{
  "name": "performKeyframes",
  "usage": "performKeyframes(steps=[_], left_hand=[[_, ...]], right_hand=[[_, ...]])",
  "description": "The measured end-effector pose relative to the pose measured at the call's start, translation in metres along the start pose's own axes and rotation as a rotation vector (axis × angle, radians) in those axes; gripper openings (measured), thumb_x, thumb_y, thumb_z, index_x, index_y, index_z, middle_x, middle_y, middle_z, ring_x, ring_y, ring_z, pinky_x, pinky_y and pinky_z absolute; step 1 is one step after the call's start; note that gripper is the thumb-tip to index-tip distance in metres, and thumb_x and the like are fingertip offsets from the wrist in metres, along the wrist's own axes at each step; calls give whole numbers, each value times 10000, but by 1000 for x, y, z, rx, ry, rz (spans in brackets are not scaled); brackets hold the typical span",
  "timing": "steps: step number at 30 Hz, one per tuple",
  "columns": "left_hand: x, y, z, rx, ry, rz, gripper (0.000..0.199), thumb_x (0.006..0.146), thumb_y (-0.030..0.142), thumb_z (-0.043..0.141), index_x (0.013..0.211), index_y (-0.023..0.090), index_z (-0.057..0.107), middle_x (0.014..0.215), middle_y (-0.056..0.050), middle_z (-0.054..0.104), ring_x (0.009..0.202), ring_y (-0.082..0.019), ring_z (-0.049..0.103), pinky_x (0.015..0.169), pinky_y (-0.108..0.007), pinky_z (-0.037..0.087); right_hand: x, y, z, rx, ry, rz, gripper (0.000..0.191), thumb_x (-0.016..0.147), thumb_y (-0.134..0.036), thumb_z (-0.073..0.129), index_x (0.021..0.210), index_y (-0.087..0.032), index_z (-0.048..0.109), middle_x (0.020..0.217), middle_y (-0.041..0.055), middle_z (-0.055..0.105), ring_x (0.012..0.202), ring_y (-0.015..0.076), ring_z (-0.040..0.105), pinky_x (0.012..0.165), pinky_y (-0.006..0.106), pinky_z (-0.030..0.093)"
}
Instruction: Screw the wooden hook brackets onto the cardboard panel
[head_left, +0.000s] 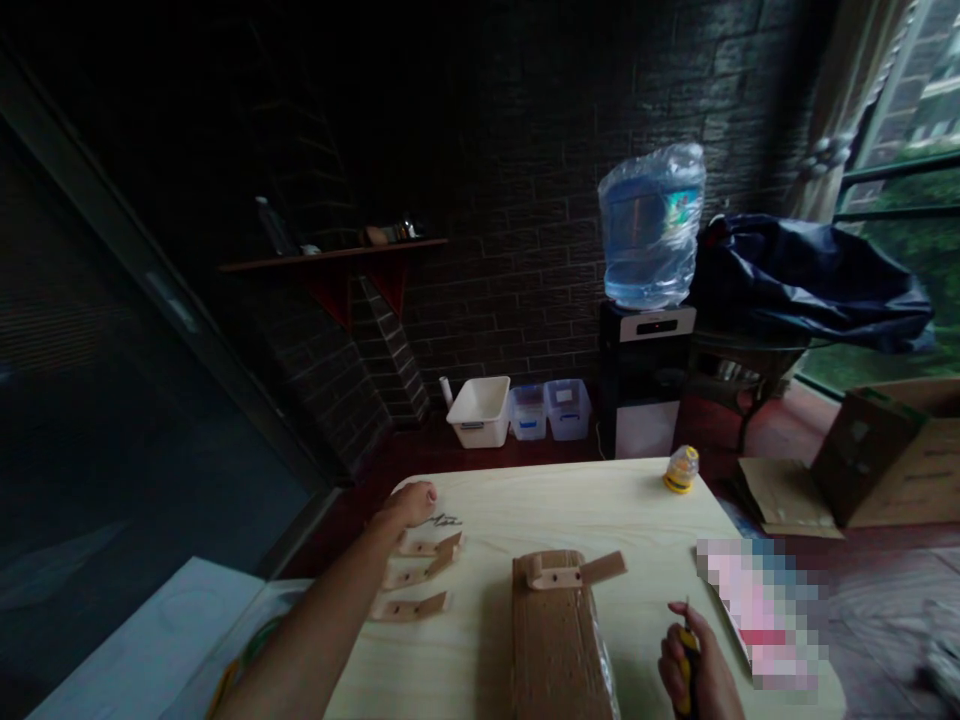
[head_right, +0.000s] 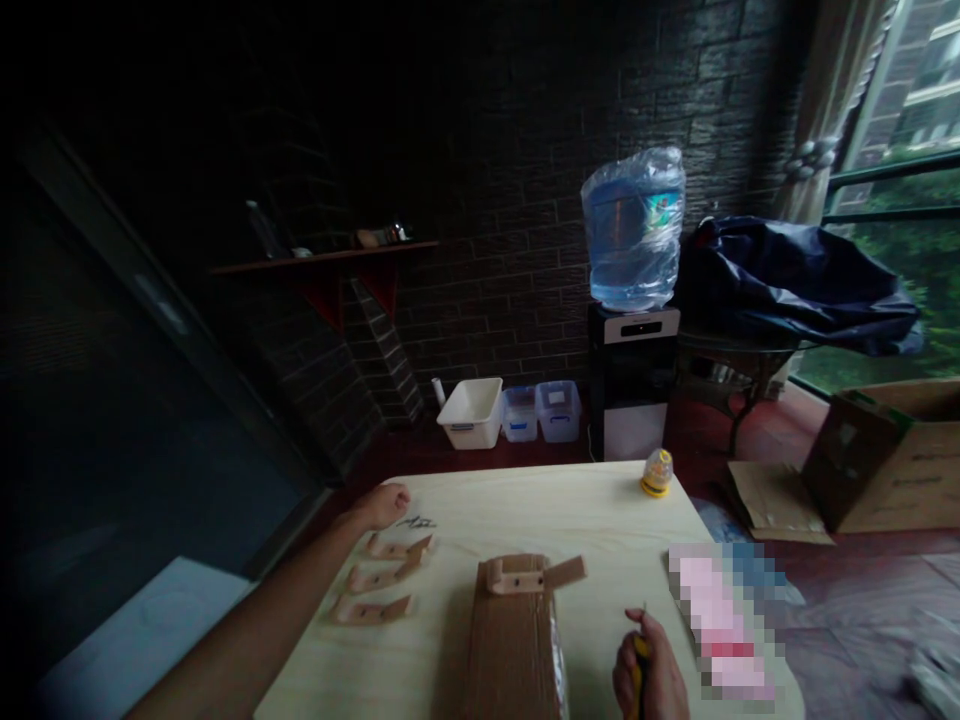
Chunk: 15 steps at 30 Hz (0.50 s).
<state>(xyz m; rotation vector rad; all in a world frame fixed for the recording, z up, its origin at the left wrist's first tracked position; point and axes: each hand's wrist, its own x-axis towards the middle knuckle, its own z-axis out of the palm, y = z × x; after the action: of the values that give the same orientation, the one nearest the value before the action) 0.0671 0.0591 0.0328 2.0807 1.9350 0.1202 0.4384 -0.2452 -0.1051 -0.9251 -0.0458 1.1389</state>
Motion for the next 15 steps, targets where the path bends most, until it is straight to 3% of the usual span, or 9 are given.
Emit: performKeyframes(steps=[3,7,11,15], left_hand=[[12,-23,22,164,-48,-14,188,757,197,682,937,224,730,1046,-84,756,993,-257,701,851,-321,498],[32,-39,42,293,-86,-9,261,810,230,635,1059,255,710,1118,-89,741,1012,-258,699,832,-316,493],[48,-41,53,358,-111,27,324,789,205,630,1100,271,691,1179,-84,721,1071,-256,678,839,-302,480],[55,-34,58,395,-132,51,243,774,201,618,998,234,704,1087,-100,736,979,-271,692,816,-324,482]], right_hand=[[4,-5,2,72,14,19,416,734,-524,758,990,-257,567,555,-122,397,345,33,292,318,151,177],[2,-8,15,65,18,16,386,768,-519,742,983,-252,567,548,-124,393,329,29,254,303,159,124],[1,-4,29,25,14,-14,412,766,-529,749,992,-236,567,553,-122,419,335,23,278,311,148,144],[2,1,36,-24,13,-40,431,778,-569,725,982,-223,569,532,-127,407,320,24,275,307,151,155]])
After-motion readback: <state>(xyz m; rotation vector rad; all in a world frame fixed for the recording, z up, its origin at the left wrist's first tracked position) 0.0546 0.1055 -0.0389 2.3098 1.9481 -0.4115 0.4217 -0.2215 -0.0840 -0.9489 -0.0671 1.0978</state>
